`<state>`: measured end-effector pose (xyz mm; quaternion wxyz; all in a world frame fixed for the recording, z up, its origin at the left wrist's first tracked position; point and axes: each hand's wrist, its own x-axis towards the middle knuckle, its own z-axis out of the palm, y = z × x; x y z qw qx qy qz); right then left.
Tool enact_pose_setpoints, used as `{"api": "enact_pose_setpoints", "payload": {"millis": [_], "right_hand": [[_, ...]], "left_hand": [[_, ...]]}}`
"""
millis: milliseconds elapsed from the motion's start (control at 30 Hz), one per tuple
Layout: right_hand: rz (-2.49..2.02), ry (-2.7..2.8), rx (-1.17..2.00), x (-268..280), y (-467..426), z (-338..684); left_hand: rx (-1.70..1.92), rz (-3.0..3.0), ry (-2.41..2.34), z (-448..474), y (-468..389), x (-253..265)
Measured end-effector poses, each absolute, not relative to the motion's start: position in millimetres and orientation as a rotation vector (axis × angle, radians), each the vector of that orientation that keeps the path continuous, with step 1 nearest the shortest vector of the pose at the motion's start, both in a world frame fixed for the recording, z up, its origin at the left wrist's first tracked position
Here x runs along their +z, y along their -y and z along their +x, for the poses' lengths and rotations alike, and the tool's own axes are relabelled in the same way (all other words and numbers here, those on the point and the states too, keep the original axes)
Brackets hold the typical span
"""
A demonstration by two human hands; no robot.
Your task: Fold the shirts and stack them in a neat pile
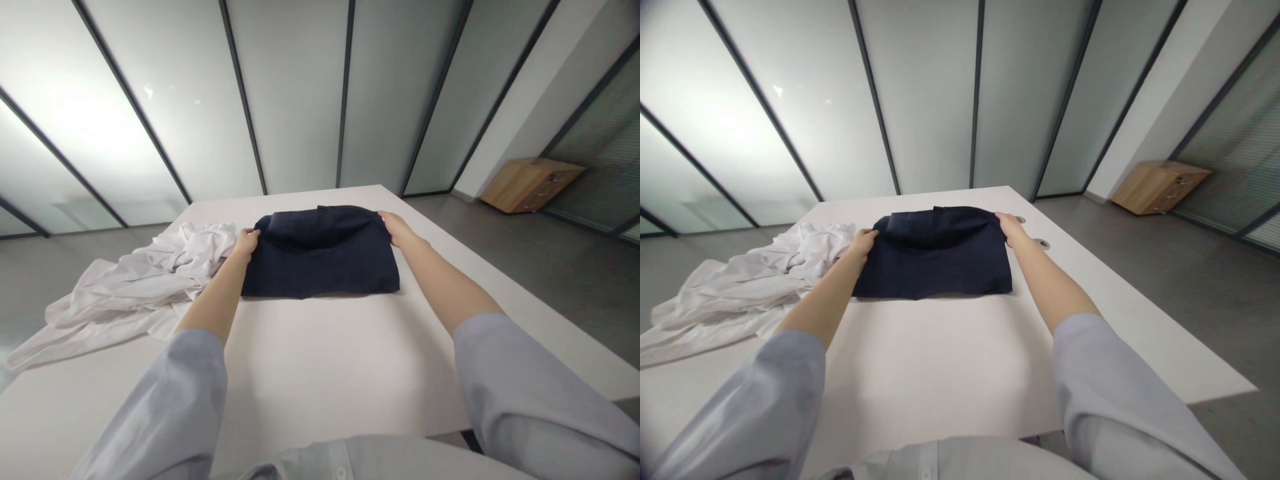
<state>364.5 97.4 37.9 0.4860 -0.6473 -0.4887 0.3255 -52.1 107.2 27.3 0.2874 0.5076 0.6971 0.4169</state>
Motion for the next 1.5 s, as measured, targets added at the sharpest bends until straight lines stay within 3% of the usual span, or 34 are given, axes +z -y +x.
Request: {"api": "enact_pose_setpoints", "payload": {"millis": [100, 233, 433, 633, 933, 1167, 1500], "right_hand": [[-1.828, 1.191, 0.882, 24, -95, 357], [-1.935, 1.438, 0.649, 1, -80, 355], [-1.838, 1.744, 0.589, -13, -60, 358], [-1.82, 1.699, 0.509, -11, -60, 364], [-1.948, 1.645, 0.533, -9, -62, 369], [-1.799, 2.038, 0.616, -12, -32, 380], [-1.869, 2.026, 0.316, -18, -56, 361]], "left_hand": [[0.924, 1.571, -2.013, -53, -99, 15], [0.692, 1.762, -2.019, -53, -86, 1], [0.743, 1.778, -1.976, -56, -85, -5], [0.899, 1.719, -2.009, -63, -83, -9], [0.488, 2.053, -2.175, -49, -72, 4], [0.083, 2.304, -2.035, -23, -50, -1], [0.101, 2.182, -2.096, -8, -74, -14]]}}
